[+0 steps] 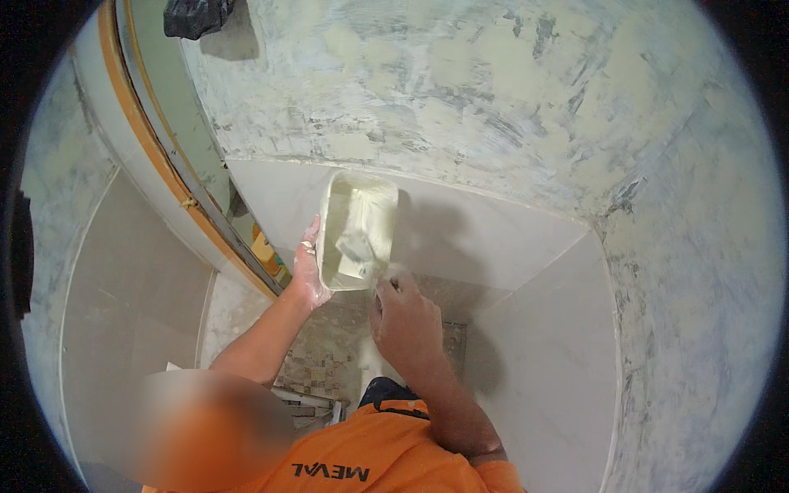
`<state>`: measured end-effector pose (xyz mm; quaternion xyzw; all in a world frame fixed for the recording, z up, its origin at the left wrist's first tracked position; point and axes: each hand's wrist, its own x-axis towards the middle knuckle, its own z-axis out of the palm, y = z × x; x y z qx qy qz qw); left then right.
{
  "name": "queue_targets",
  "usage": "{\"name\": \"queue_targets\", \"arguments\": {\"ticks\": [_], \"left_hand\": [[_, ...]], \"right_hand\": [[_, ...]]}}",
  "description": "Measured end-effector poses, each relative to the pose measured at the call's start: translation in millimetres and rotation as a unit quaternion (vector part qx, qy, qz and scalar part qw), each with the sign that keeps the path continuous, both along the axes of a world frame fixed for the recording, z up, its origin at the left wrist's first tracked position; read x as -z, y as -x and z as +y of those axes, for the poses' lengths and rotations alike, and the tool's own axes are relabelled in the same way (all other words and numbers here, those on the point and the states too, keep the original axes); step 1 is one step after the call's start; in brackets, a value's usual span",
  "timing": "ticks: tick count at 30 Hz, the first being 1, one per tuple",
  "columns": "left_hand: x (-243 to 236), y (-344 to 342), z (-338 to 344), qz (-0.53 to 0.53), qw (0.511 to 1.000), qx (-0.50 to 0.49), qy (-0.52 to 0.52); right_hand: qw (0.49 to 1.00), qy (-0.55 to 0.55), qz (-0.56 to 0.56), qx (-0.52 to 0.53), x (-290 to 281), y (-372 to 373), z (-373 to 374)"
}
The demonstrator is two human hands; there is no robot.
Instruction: The person is applying plaster to a wall using a putty knife and taking the mixture from a plastic container held in the other hand.
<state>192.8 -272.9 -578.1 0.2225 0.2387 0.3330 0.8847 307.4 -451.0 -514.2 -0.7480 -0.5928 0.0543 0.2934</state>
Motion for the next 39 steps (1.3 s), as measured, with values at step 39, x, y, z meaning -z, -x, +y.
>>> {"name": "queue_targets", "arguments": {"ticks": [39], "left_hand": [[-55,-47,10,-0.023,0.995,-0.084,-0.058]], "right_hand": [[0.936,-0.036,0.343,-0.070,78,-94,38]]}}
